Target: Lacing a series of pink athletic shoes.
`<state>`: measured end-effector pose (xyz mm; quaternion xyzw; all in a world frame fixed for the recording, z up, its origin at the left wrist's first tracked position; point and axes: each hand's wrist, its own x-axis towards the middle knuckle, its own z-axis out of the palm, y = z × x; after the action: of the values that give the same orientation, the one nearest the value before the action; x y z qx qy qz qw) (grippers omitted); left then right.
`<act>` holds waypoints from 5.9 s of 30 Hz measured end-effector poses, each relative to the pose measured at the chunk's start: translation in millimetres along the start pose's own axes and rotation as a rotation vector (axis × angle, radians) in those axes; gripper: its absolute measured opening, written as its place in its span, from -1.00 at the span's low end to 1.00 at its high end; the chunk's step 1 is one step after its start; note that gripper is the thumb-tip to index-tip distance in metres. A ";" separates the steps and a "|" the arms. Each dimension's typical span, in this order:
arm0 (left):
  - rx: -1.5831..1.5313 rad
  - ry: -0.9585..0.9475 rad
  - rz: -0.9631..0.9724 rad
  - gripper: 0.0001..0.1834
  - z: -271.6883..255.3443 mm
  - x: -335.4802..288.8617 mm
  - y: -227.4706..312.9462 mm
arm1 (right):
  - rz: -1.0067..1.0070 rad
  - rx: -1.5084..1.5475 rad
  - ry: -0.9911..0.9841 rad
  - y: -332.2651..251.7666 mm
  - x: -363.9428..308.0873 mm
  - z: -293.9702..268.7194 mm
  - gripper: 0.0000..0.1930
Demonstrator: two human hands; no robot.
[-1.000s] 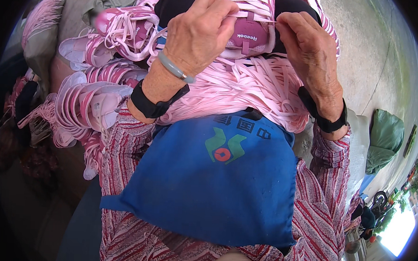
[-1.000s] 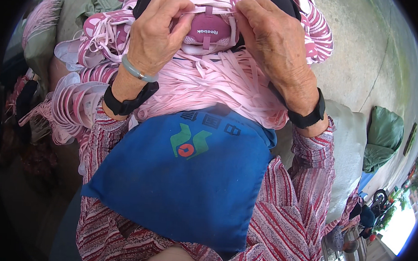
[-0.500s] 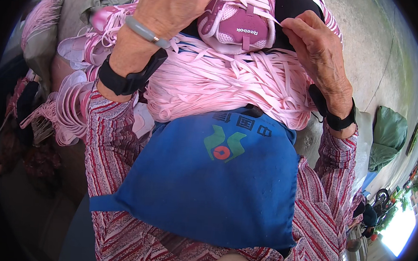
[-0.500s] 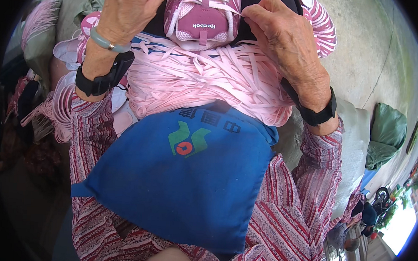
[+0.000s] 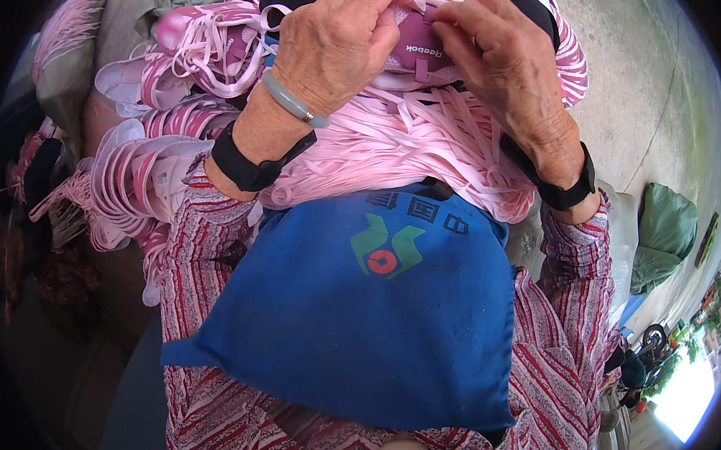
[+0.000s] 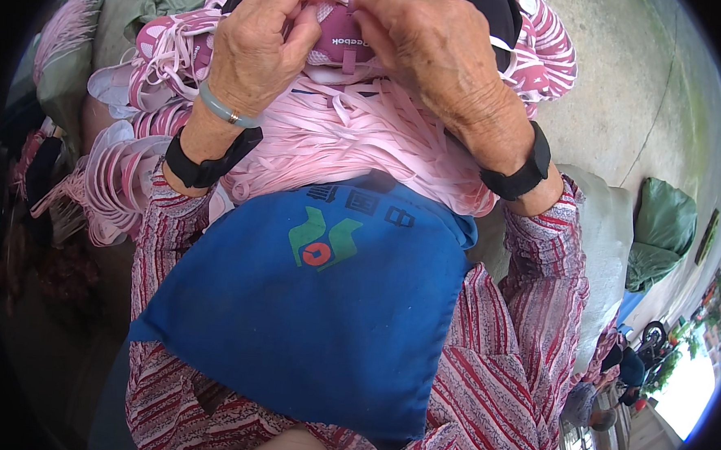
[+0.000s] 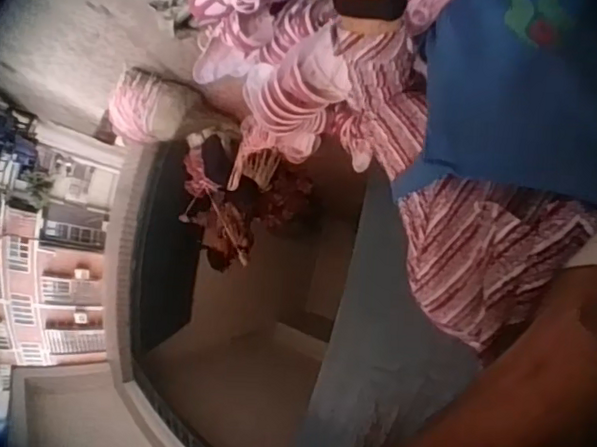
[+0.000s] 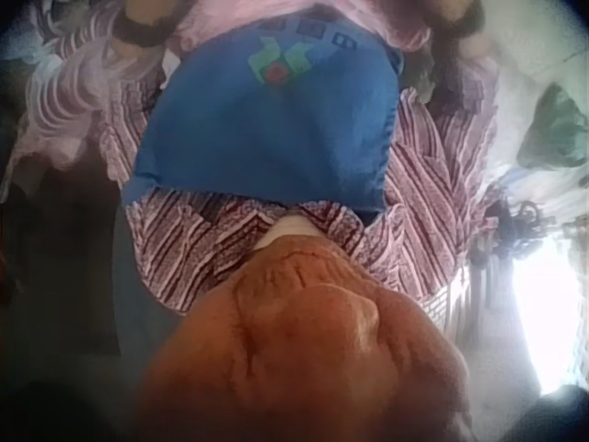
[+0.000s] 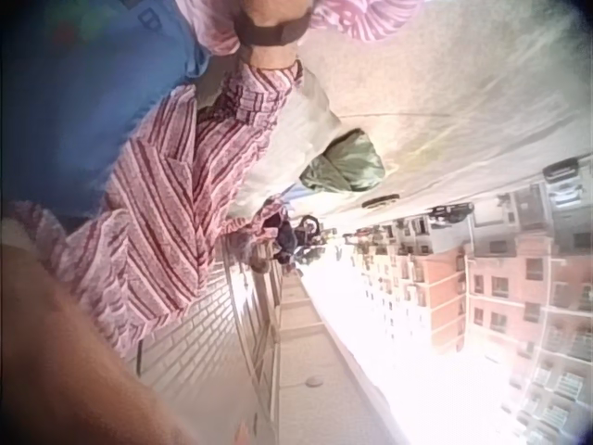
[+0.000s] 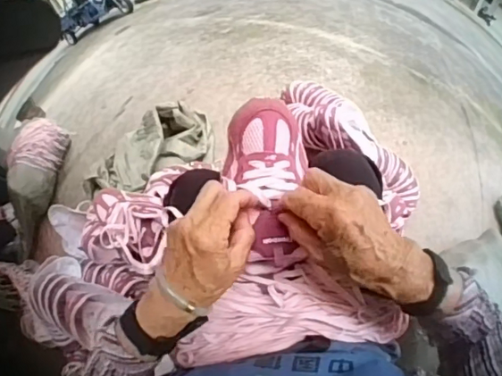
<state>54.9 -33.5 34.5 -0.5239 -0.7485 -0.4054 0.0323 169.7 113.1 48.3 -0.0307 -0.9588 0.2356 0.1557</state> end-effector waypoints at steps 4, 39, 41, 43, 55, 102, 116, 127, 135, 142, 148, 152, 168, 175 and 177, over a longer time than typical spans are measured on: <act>-0.014 0.015 0.012 -0.82 3.6 -2.8 -8.0 | 0.112 0.057 0.017 5.0 -0.3 2.8 -0.87; -0.049 -0.037 0.237 -0.82 15.4 -1.2 -22.9 | -0.298 -0.484 -0.251 2.4 14.4 -14.5 -0.83; -0.051 -0.067 0.241 -0.80 12.4 -1.8 -23.6 | -0.514 -0.536 -0.271 21.4 20.6 -23.2 -0.77; 0.005 -0.051 0.269 -0.76 10.9 -3.2 -24.0 | -0.609 -0.538 -0.285 38.4 16.2 -23.1 -0.71; -0.495 0.189 -0.388 -0.73 -67.8 -43.2 -68.3 | -0.364 -0.427 -0.026 58.5 -29.6 -8.7 -0.73; -0.362 -0.127 -0.555 -0.67 -7.7 -43.3 -35.8 | -0.399 -0.258 -0.339 37.8 38.9 -14.8 -0.82; -0.226 -0.141 -0.575 -0.68 -24.4 -62.3 -47.4 | -0.194 -0.139 -0.065 58.7 -12.3 8.8 -0.78; -0.554 -0.076 -0.619 -0.80 -22.7 -56.7 -36.5 | 0.269 0.289 -0.444 43.7 -15.7 -27.2 -0.81; -0.506 -0.294 -0.712 -0.78 -37.5 -62.8 -41.5 | 0.220 -0.097 -0.320 65.3 -27.8 -37.9 -0.85; -0.161 -0.169 -0.459 -0.80 -24.8 -51.5 -36.2 | -0.029 0.011 0.015 26.7 -25.5 -26.7 -0.75; 0.071 -0.112 -0.248 -0.83 -21.3 -37.6 -40.7 | -0.116 -0.055 -0.102 23.7 -24.3 -2.5 -0.74; 0.074 0.007 -0.003 -0.88 -21.2 -29.4 -44.3 | -0.180 -0.131 -0.113 30.1 -30.0 0.3 -0.78; -0.137 -0.352 -0.450 -0.80 -31.4 -10.6 -50.1 | 0.071 0.100 0.043 23.8 -23.4 -14.9 -0.86; -0.074 -0.187 -0.277 -0.76 -23.7 -18.3 -57.7 | 0.148 0.018 -0.181 17.2 -18.9 -3.1 -0.85; -0.174 -0.111 -0.274 -0.77 -20.3 -20.7 -57.6 | 0.072 0.053 -0.108 26.4 -10.9 5.3 -0.84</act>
<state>9.9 -69.3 5.3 -0.4394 -0.7756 -0.4396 -0.1102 178.0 132.7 28.6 -0.0482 -0.9575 0.2676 0.0961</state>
